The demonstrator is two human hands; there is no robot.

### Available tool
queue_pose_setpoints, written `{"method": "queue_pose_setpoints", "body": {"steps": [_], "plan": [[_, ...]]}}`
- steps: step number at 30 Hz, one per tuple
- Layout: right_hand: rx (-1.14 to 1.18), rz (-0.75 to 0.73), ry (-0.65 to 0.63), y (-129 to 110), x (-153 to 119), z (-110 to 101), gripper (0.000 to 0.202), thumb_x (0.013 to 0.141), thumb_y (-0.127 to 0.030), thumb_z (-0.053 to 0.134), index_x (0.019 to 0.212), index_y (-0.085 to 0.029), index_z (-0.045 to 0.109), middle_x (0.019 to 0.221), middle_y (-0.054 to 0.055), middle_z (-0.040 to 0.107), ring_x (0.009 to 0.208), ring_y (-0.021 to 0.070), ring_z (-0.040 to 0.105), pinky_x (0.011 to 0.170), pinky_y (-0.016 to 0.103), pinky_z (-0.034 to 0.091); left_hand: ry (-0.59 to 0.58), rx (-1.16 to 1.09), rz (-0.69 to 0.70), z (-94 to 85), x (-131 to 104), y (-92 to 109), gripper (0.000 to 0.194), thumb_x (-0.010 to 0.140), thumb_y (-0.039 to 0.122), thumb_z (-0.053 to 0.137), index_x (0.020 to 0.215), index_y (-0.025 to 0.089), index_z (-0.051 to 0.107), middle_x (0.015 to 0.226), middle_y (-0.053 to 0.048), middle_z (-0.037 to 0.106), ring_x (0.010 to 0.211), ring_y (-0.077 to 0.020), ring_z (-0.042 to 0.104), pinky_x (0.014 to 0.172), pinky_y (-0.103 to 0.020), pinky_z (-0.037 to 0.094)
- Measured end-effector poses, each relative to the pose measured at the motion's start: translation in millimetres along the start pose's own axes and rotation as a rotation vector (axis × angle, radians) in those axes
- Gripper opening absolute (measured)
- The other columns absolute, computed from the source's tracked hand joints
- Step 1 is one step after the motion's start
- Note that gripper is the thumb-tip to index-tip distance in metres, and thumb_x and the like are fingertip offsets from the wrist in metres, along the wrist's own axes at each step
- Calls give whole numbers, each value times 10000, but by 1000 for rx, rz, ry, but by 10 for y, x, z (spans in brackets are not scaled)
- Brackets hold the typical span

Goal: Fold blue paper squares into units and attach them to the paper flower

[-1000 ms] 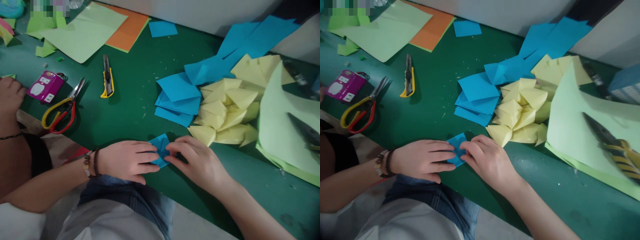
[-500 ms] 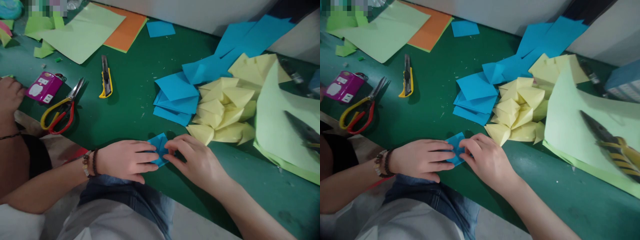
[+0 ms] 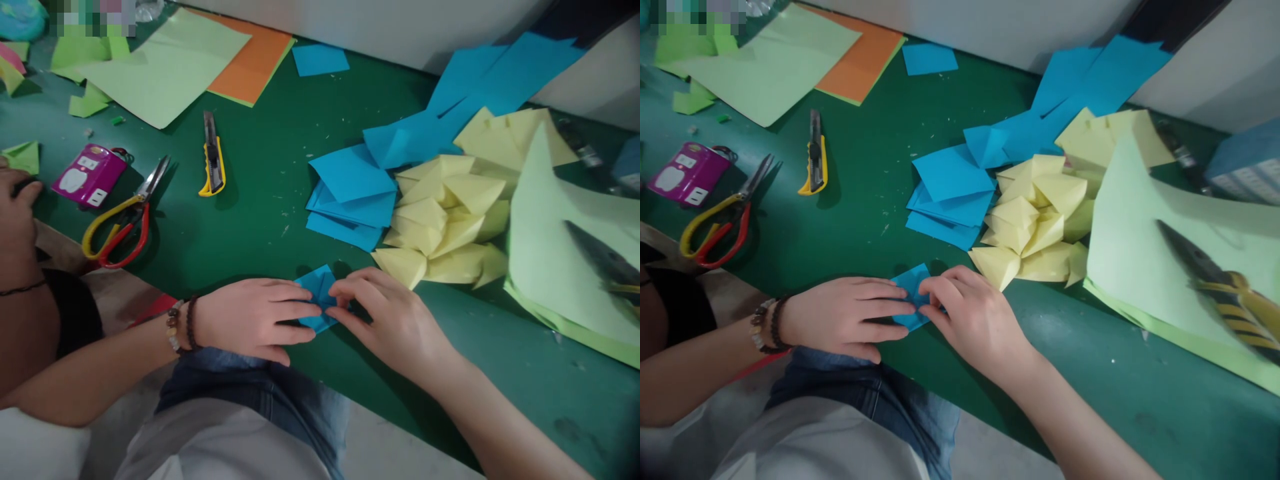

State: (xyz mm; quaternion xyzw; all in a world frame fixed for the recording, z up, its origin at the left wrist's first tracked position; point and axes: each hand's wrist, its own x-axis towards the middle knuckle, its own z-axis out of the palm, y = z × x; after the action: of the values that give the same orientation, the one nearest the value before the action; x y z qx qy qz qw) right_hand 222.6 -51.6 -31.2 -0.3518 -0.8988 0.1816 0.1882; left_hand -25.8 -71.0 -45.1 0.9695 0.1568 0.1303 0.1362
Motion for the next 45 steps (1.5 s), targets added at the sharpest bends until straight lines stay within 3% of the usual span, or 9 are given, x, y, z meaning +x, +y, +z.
{"method": "queue_pose_setpoints", "body": {"steps": [11, 15, 17, 19, 21, 25, 34, 38, 45], "plan": [[-5, -6, 6, 13, 1, 27, 53, 908, -190, 574, 954, -214, 585, 729, 22, 664, 814, 205, 645, 651, 327, 536, -9, -12, -7, -4, 10, -15, 390, 918, 514, 545, 1139, 215, 665, 1304, -105, 607, 1219, -263, 526, 1031, -401, 476], [2, 0, 46, -105, -95, -98, 138, 900, -205, 592, 1038, -212, 579, 873, 51, 714, 884, 215, 650, 735, 348, 562, -22, -22, -14, 2, 3, -18, 403, 930, 513, 523, 1162, 211, 655, 1344, -97, 583, 1243, -271, 508, 1039, -404, 468], [38, 97, 85, -254, -207, -166, 149, 907, -202, 572, 1056, -217, 566, 998, 73, 721, 871, 193, 664, 741, 322, 569, -29, -20, -14, 2, 2, -14, 404, 933, 512, 518, 1168, 211, 650, 1362, -90, 573, 1256, -269, 499, 1050, -404, 460], [117, 267, 73, -439, -339, -177, 107, 925, -197, 520, 1023, -228, 550, 1065, 77, 721, 638, 115, 632, 550, 228, 538, -29, -23, -18, 1, 1, -10, 400, 932, 512, 521, 1169, 217, 651, 1362, -86, 574, 1255, -269, 499, 1042, -405, 465], [287, 354, 3, -613, -455, -120, 112, 933, -216, 496, 1041, -232, 520, 1042, 76, 732, 495, 77, 575, 406, 184, 467, -24, -37, -25, -2, 0, -8, 394, 925, 509, 536, 1162, 218, 656, 1356, -85, 578, 1247, -272, 503, 1019, -406, 480], [398, 457, -51, -783, -560, 71, 99, 938, -195, 457, 1026, -240, 462, 892, 37, 751, 425, 75, 540, 384, 181, 443, -12, -53, -24, -7, 0, -13, 391, 917, 498, 555, 1137, 196, 669, 1346, -96, 583, 1240, -283, 504, 1011, -414, 484], [370, 713, 20, -622, -632, 101, 111, 952, -340, 443, 1015, -248, 444, 1101, 108, 740, 479, 96, 584, 487, 215, 522, -10, -15, -9, -20, 3, -10, 375, 911, 484, 573, 1146, 207, 669, 1343, -95, 588, 1244, -271, 508, 1040, -409, 466], [317, 822, 109, -548, -669, 58, 152, 928, -384, 473, 990, -249, 445, 1136, 122, 726, 460, 96, 563, 434, 224, 496, -18, -14, -8, -30, 6, -12, 366, 908, 480, 581, 1136, 210, 677, 1341, -94, 594, 1243, -269, 513, 1041, -406, 467], [208, 748, 263, -639, -621, 57, 95, 910, -326, 517, 945, -249, 474, 1047, 97, 757, 504, 111, 636, 425, 205, 480, -17, -21, 11, -22, -1, -18, 391, 922, 478, 557, 1149, 179, 667, 1344, -113, 588, 1245, -292, 512, 1049, -422, 460]]}}
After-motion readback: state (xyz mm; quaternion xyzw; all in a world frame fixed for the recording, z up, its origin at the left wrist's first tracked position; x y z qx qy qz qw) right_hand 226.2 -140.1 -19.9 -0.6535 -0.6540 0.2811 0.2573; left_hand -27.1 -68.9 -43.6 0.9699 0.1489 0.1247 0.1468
